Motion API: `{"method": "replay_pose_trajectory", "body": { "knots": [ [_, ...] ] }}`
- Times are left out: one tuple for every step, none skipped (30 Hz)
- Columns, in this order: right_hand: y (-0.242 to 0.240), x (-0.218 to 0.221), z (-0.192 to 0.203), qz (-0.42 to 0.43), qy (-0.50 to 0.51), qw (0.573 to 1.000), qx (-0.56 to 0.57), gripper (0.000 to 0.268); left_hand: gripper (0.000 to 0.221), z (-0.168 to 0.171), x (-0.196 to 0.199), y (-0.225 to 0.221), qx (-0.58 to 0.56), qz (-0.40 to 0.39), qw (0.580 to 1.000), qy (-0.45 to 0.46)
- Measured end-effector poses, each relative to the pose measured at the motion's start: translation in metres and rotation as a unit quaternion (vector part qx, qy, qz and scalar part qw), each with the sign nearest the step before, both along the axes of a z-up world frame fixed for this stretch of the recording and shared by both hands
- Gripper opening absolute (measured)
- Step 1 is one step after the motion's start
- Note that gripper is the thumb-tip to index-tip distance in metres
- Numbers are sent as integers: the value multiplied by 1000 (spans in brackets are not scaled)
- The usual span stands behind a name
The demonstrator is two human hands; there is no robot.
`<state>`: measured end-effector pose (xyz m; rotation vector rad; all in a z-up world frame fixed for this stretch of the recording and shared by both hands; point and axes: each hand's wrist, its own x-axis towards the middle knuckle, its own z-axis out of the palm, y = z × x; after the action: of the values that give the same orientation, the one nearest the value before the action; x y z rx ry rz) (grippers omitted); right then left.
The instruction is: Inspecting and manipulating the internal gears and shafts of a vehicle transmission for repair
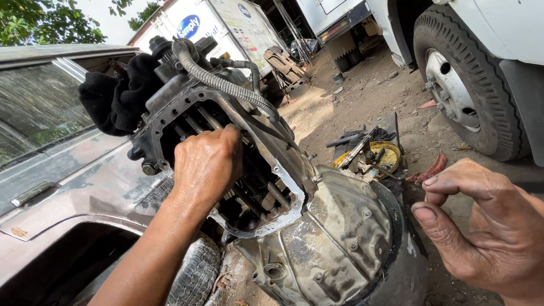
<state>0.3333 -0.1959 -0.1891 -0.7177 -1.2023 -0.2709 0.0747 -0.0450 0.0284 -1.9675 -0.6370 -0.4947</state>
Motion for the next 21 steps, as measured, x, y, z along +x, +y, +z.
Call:
{"method": "replay_pose_trajectory", "body": {
  "knots": [
    [0, 0, 0, 0, 2, 1000, 0, 39, 16, 0, 0, 3, 0, 0, 1000, 2],
    [0, -1, 0, -2, 5, 1000, -6, 39, 15, -1, -1, 6, 33, 16, 999, 30],
    [0, -1, -1, -5, 8, 1000, -12, 39, 14, -1, -1, 9, 66, 32, 996, 58],
    [0, -2, 1, -4, 10, 1000, -13, 39, 14, 0, 1, 10, 65, 32, 996, 60],
    [0, -3, 2, -6, 5, 1000, -13, 38, 19, 1, 4, 10, 3, 43, 999, 22],
    [-1, -3, 4, -8, -1, 1000, -14, 37, 25, 3, 7, 11, -58, 54, 997, -19],
    [0, -3, 3, -8, 0, 1000, -14, 37, 25, 8, 10, 6, -58, 54, 997, -17],
    [1, -2, 3, -2, 3, 1000, -15, 37, 19, 13, 13, 0, -140, 67, 985, -70],
    [1, -2, 2, 3, 6, 1000, -16, 38, 18, 18, 15, -6, -220, 80, 965, -121],
    [2, -2, 1, 3, 7, 1000, -16, 38, 18, 16, 13, -4, -220, 80, 965, -120],
    [3, -1, 1, 7, 9, 1000, -8, 38, 18, 13, 10, -3, -168, 50, 980, -97],
    [3, -1, 0, 10, 12, 1000, 0, 37, 23, 10, 8, -1, -117, 20, 990, -74],
    [4, 0, 0, 9, 13, 1000, 0, 37, 23, 9, 7, -2, -117, 19, 990, -72],
    [5, 0, -1, 9, 13, 1000, -2, 37, 20, 8, 6, -4, -63, 10, 997, -37],
    [6, 1, -1, 9, 13, 1000, -4, 36, 18, 6, 4, -5, -9, 0, 1000, -1],
    [6, 0, -2, 10, 14, 1000, -5, 36, 18, 6, 4, -2, -10, 0, 1000, 0],
    [7, 0, -2, 14, 14, 1000, -9, 36, 19, 5, 3, 0, 9, 7, 1000, 11],
    [7, 0, -2, 18, 14, 1000, -13, 36, 20, 5, 2, 2, 28, 15, 999, 21],
    [7, 0, -3, 18, 14, 1000, -13, 36, 20, 6, 2, 0, 28, 15, 999, 21],
    [8, 0, -4, 20, 14, 1000, -15, 36, 17, 6, 1, -1, 27, 0, 999, 24],
    [8, 1, -4, 22, 14, 1000, -16, 37, 14, 7, 1, -3, 27, -16, 999, 27]
  ]
}}
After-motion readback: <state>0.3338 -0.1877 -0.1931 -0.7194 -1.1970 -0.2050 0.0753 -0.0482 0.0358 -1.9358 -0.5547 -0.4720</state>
